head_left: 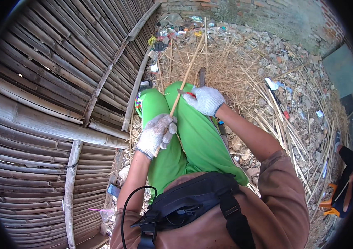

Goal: The person uses a small hand tool to shave and smooth the surface of a long bamboo strip. They move the tool repeatedly along the length of the strip while holding it against their lap.

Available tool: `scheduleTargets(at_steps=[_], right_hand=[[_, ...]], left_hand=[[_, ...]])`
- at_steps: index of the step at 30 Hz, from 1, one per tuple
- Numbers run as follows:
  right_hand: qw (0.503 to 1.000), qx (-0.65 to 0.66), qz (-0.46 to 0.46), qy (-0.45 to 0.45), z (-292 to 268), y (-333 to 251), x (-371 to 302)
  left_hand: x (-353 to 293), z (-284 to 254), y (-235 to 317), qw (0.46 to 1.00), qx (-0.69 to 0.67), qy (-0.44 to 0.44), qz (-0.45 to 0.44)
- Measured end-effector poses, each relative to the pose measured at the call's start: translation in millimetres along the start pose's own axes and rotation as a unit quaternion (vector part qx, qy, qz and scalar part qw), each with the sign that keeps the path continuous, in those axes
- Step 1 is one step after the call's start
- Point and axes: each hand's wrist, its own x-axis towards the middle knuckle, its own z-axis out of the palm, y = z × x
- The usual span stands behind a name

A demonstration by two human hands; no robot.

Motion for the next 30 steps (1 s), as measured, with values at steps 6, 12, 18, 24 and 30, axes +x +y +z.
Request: scheduleTargets(at_steps=[6, 12, 18, 24, 30], right_hand=[[1.000, -0.006, 0.012, 0.018, 5, 0, -3], [0.999, 0.011, 0.002, 0.037, 5, -1, -9], [0.999, 0.021, 0.006, 0.040, 11, 1, -5], [1.000, -0.004, 0.001, 0.013, 4, 0, -4], [0.999, 0.012, -0.008, 0.039, 5, -1, -5]], left_hand=[[-55, 1, 3, 0.991, 0.126, 0.051, -0.008], [-142, -26, -32, 0.993, 0.035, 0.100, -0.057], [-139, -17, -29, 0.983, 0.139, 0.118, -0.019], [-55, -1, 13, 0.976, 0.210, 0.056, -0.003], [-1, 1, 23, 0.989, 0.144, 0.015, -0.007]])
